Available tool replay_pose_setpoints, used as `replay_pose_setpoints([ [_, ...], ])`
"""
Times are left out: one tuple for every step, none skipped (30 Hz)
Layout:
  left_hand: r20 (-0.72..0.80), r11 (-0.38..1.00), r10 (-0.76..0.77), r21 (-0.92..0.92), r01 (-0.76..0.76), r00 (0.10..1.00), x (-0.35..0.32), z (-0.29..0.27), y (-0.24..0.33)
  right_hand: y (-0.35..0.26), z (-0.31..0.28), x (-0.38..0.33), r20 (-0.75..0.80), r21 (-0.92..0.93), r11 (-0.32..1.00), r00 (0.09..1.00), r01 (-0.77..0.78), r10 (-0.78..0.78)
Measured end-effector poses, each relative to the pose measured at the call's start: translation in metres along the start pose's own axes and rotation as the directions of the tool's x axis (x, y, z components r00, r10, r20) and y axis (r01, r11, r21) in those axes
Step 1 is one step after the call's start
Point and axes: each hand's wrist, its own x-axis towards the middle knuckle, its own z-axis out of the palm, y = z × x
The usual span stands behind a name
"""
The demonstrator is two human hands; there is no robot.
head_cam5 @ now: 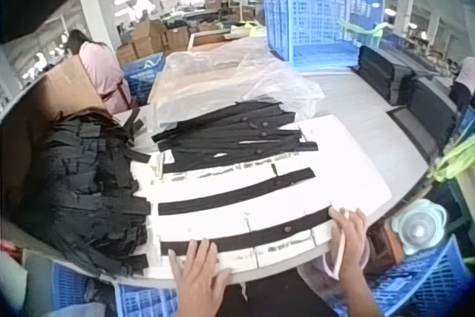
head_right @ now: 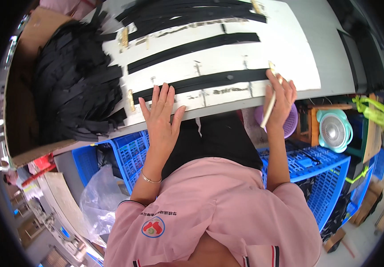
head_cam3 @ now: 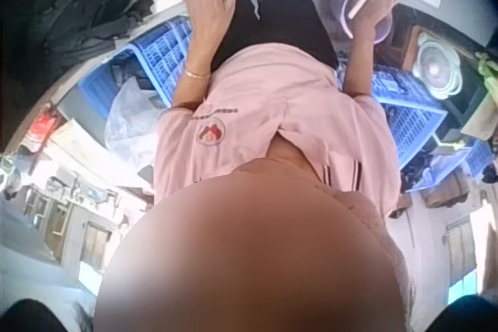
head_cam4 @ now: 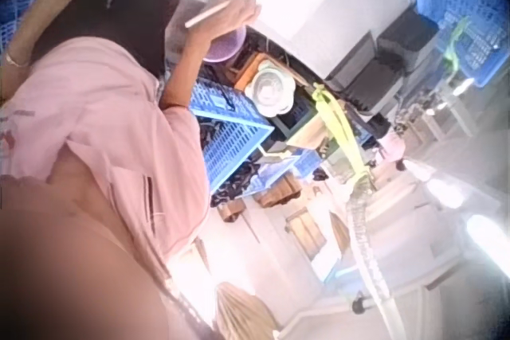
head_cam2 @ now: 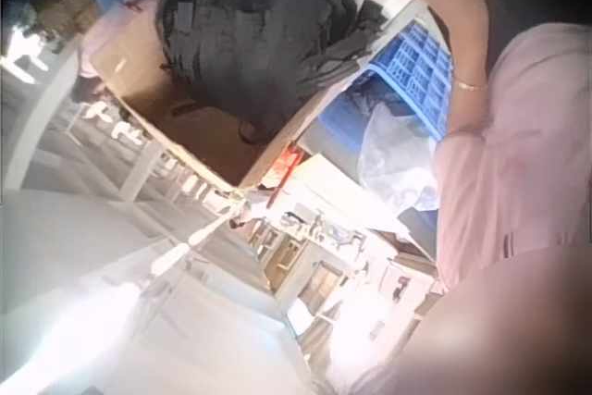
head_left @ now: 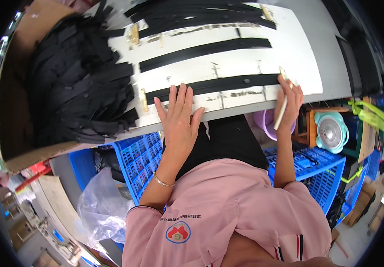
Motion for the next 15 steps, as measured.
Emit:
replay_pose_setpoints([
  [-0.001, 1.0, -0.022, 0.003, 0.022, 1.0, -0.005, -0.004, -0.007, -0.002, 0.0, 0.0, -0.012, 0.006, 1.0, 1.0, 0.001, -0.001],
  [-0.013, 0.999, -0.04, 0.009, 0.04, 0.999, -0.009, -0.009, -0.014, -0.003, 0.0, 0.001, -0.022, 0.016, 1.0, 1.0, 0.016, -0.015],
  [-0.027, 0.996, -0.078, 0.036, 0.079, 0.997, -0.013, -0.013, -0.02, -0.002, 0.001, 0.0, -0.03, 0.03, 0.999, 0.999, 0.022, -0.021],
  [-0.042, 0.991, -0.113, 0.061, 0.116, 0.993, -0.017, -0.016, -0.025, 0.0, 0.003, -0.001, -0.039, 0.042, 0.999, 0.999, 0.026, -0.025],
  [-0.063, 0.988, -0.141, 0.049, 0.145, 0.988, -0.019, -0.019, -0.03, 0.002, 0.004, -0.001, -0.035, 0.043, 0.998, 0.999, 0.037, -0.035],
  [-0.067, 0.987, -0.151, 0.045, 0.154, 0.986, -0.021, -0.02, -0.034, 0.001, 0.005, 0.0, -0.02, 0.036, 0.999, 0.999, 0.028, -0.028],
  [-0.079, 0.988, -0.145, 0.036, 0.148, 0.986, -0.022, -0.021, -0.036, 0.0, 0.005, 0.001, -0.006, 0.027, 0.999, 1.0, 0.019, -0.019],
  [-0.092, 0.99, -0.139, 0.026, 0.141, 0.986, -0.024, -0.021, -0.038, -0.002, 0.003, 0.002, -0.003, 0.024, 0.999, 1.0, 0.029, -0.029],
  [-0.102, 0.99, -0.138, 0.029, 0.141, 0.985, -0.025, -0.019, -0.037, -0.005, -0.001, 0.006, 0.036, -0.009, 1.0, 0.999, 0.022, -0.022],
  [-0.106, 0.988, -0.147, 0.02, 0.15, 0.983, -0.025, -0.018, -0.038, -0.01, -0.005, 0.011, 0.074, -0.044, 0.999, 0.997, 0.016, -0.013],
  [-0.117, 0.989, -0.137, 0.034, 0.142, 0.984, -0.024, -0.018, -0.039, -0.019, -0.004, 0.014, 0.004, 0.013, 1.0, 1.0, 0.022, -0.022],
  [-0.128, 0.99, -0.127, 0.044, 0.134, 0.984, -0.023, -0.018, -0.037, -0.035, -0.005, 0.019, 0.008, 0.006, 0.999, 0.999, 0.035, -0.035],
  [-0.135, 0.989, -0.137, 0.031, 0.142, 0.981, -0.023, -0.016, -0.037, -0.053, -0.005, 0.023, -0.007, 0.181, 0.983, 0.999, -0.029, 0.031],
  [-0.147, 0.989, -0.138, 0.032, 0.145, 0.979, -0.024, -0.016, -0.038, -0.069, -0.003, 0.027, -0.007, 0.356, 0.93, 0.995, -0.089, 0.098],
  [-0.16, 0.989, -0.139, 0.033, 0.146, 0.977, -0.025, -0.015, -0.039, -0.084, -0.004, 0.031, 0.074, 0.415, 0.905, 0.995, -0.094, 0.069],
])
